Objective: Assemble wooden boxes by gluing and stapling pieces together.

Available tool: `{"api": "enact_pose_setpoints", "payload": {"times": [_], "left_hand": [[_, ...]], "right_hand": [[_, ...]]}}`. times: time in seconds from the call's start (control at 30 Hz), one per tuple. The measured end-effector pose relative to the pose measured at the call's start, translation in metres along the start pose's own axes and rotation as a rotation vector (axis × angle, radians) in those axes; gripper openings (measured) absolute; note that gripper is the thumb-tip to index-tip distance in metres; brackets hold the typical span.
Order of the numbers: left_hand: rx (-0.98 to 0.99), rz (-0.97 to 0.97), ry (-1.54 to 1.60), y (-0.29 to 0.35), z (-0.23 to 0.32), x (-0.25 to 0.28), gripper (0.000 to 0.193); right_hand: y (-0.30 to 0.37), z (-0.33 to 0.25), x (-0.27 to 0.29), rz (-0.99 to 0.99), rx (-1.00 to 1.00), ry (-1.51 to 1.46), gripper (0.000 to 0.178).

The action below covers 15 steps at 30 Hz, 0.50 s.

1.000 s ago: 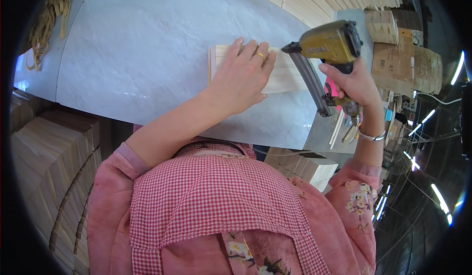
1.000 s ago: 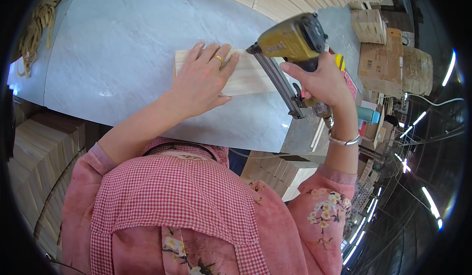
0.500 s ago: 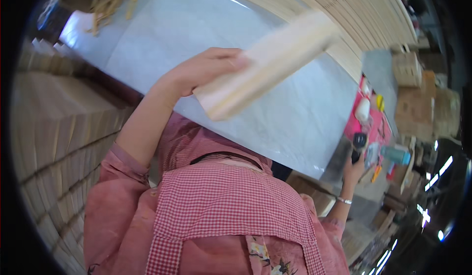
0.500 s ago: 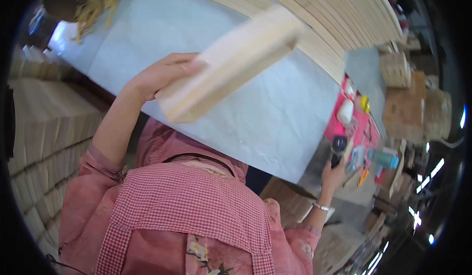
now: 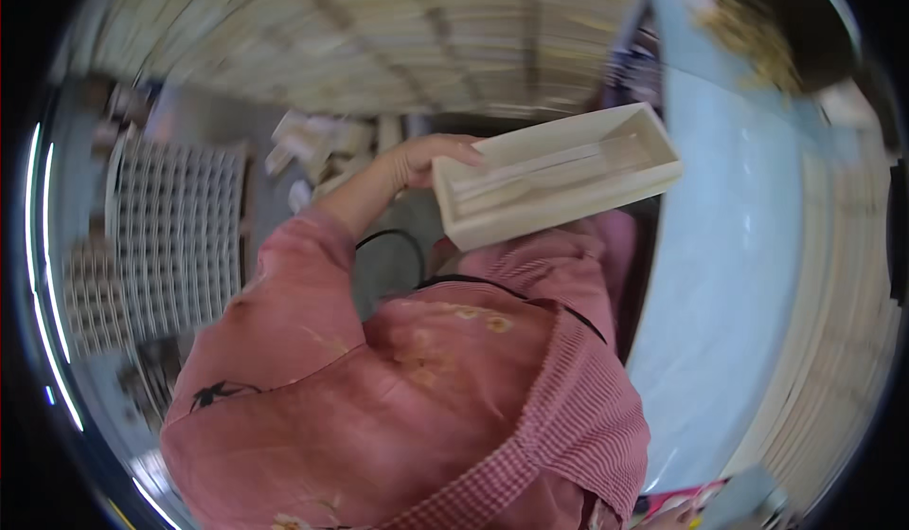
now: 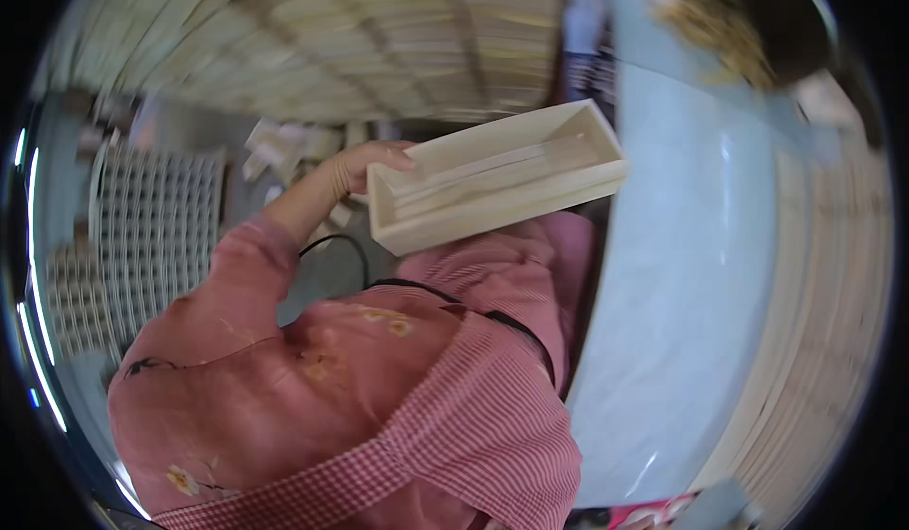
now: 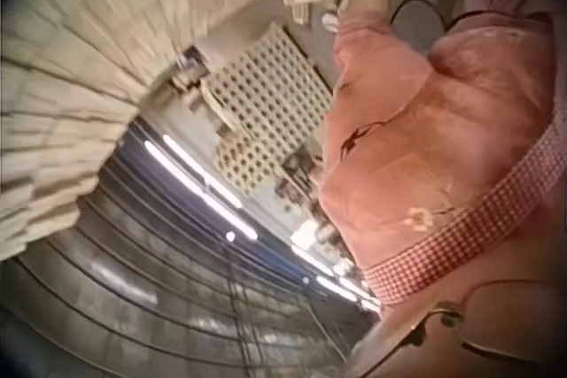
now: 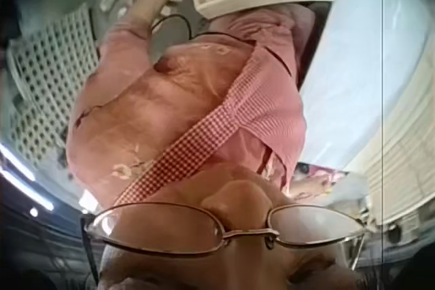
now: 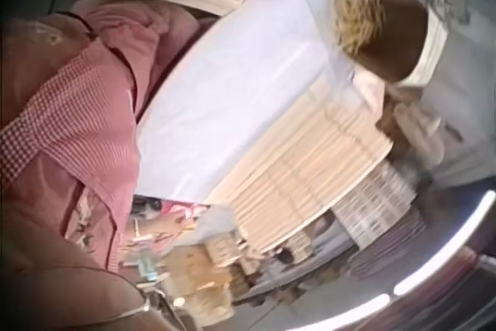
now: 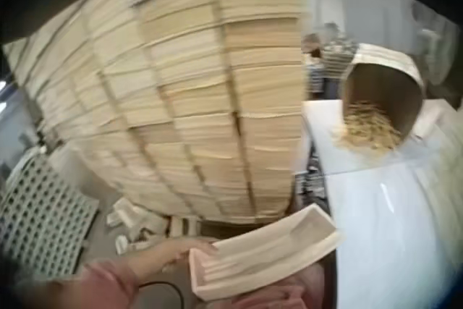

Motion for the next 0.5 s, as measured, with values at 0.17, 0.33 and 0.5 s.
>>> {"api": "enact_pose_setpoints", "payload": {"times": [0.17, 0.33, 0.5], "left_hand": [[-0.025, 0.697, 0.362, 0.193, -0.139, 0.106, 0.036], [-0.134, 1.007, 0.584, 0.291, -0.247, 0.149, 0.035], [-0.285, 1.268, 0.654, 0.306, -0.261, 0.25, 0.035]], "right_hand": [[-0.105, -0.122, -0.033, 0.025, 0.144, -0.111, 0.041], [-0.108, -0.211, -0.049, 0.079, 0.19, -0.21, 0.044], [-0.084, -0.276, -0.054, 0.09, 0.295, -0.227, 0.042]]}}
Point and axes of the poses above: each hand's wrist, its own y-axis away from the middle knuckle, its own x-axis out of the back of the hand, z = x × y, the point moved 1 cm from there along -y, towards the middle knuckle, and after that the axes turned 8 degrees about -z, right-handed, at the moved point
